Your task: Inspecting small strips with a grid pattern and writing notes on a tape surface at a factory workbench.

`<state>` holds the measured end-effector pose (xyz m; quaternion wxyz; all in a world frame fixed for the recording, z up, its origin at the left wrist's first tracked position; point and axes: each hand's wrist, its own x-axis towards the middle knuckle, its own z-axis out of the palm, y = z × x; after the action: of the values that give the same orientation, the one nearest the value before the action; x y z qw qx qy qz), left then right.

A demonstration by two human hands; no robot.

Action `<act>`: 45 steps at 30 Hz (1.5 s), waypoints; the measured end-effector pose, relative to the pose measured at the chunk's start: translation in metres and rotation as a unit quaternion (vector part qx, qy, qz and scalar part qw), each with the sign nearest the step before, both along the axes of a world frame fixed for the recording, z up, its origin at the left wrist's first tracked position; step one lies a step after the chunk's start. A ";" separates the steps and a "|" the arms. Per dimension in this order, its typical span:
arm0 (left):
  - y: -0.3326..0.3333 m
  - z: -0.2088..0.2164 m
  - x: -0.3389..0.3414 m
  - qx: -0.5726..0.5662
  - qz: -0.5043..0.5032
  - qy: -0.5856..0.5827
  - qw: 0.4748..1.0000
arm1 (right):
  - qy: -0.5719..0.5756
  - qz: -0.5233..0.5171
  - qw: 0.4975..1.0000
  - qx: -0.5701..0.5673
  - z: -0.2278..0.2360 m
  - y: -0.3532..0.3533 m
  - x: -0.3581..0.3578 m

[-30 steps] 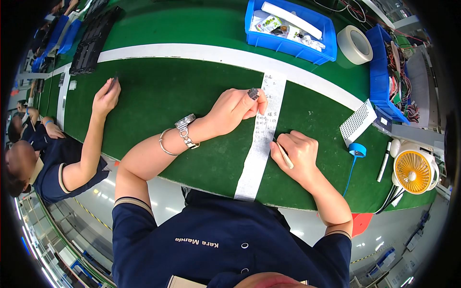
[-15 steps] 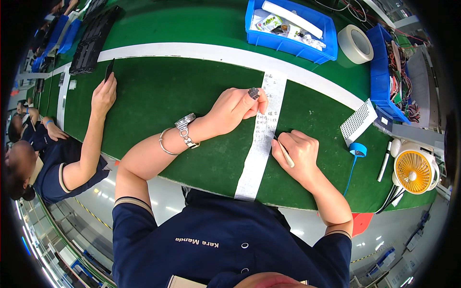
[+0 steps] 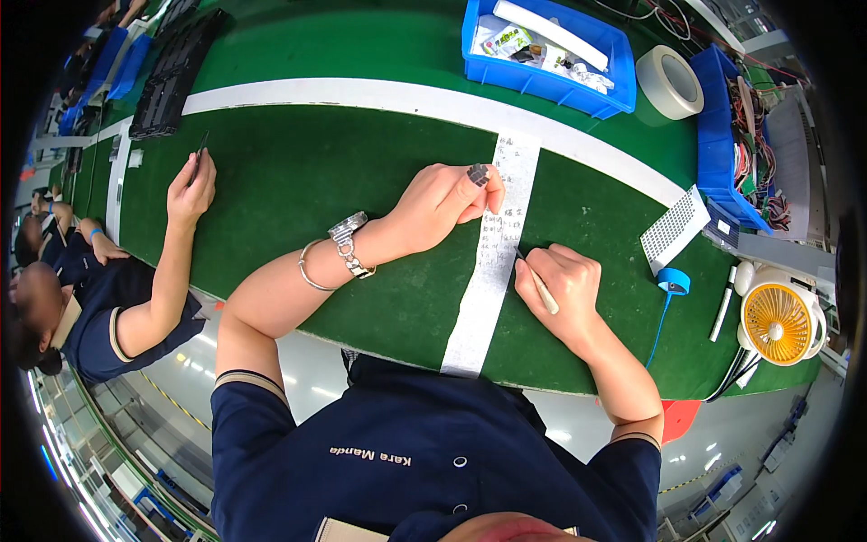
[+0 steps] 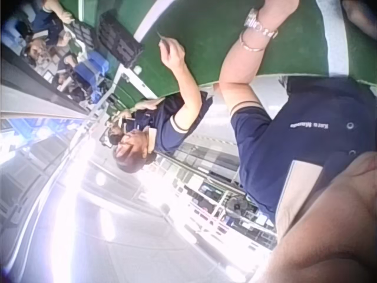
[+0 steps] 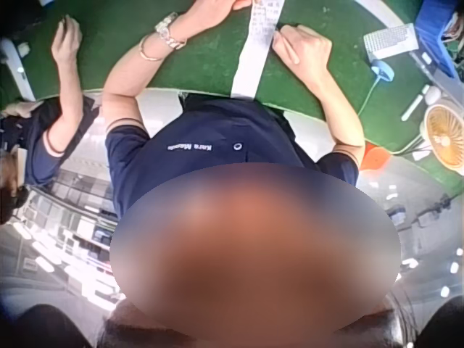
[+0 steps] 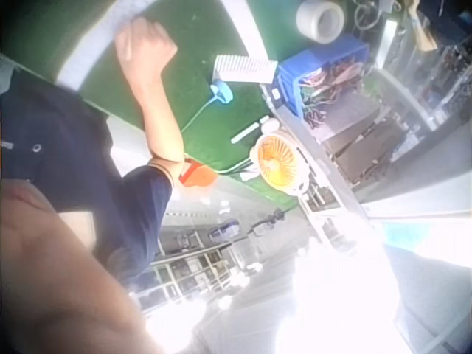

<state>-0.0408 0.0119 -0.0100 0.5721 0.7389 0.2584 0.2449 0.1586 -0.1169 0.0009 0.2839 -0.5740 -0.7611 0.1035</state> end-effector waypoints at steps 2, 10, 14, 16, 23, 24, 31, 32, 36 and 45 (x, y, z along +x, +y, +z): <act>0.000 0.000 0.000 0.001 0.000 0.000 1.000 | -0.002 0.000 1.000 0.002 0.000 0.000 0.000; 0.000 0.001 0.000 0.002 0.000 0.008 1.000 | -0.009 0.002 1.000 0.003 -0.001 0.000 0.001; 0.000 0.000 0.000 0.001 -0.001 0.008 1.000 | -0.009 -0.006 1.000 0.004 0.000 0.000 0.000; 0.000 0.001 0.000 0.002 0.000 0.007 1.000 | -0.014 -0.014 1.000 0.004 0.001 0.000 0.000; -0.001 -0.001 0.002 0.019 0.017 0.001 1.000 | -0.003 -0.011 1.000 0.001 0.000 -0.001 0.002; -0.001 -0.002 0.002 0.018 0.018 0.000 1.000 | -0.005 -0.017 1.000 0.001 0.001 -0.001 0.001; 0.000 0.001 0.000 0.005 0.000 0.004 1.000 | -0.008 -0.046 0.999 -0.017 0.003 -0.001 0.003; 0.000 0.001 0.000 0.004 0.001 0.005 1.000 | -0.007 -0.045 0.999 -0.016 0.003 -0.001 0.003; 0.000 0.000 0.000 0.004 0.000 0.008 1.000 | -0.003 -0.045 0.999 -0.016 0.003 -0.001 0.003; 0.000 0.000 0.000 0.003 -0.002 0.008 1.000 | 0.014 -0.028 0.999 -0.012 0.002 0.000 0.003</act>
<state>-0.0411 0.0123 -0.0101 0.5678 0.7433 0.2610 0.2386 0.1620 -0.1171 0.0027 0.2902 -0.5966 -0.7397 0.1123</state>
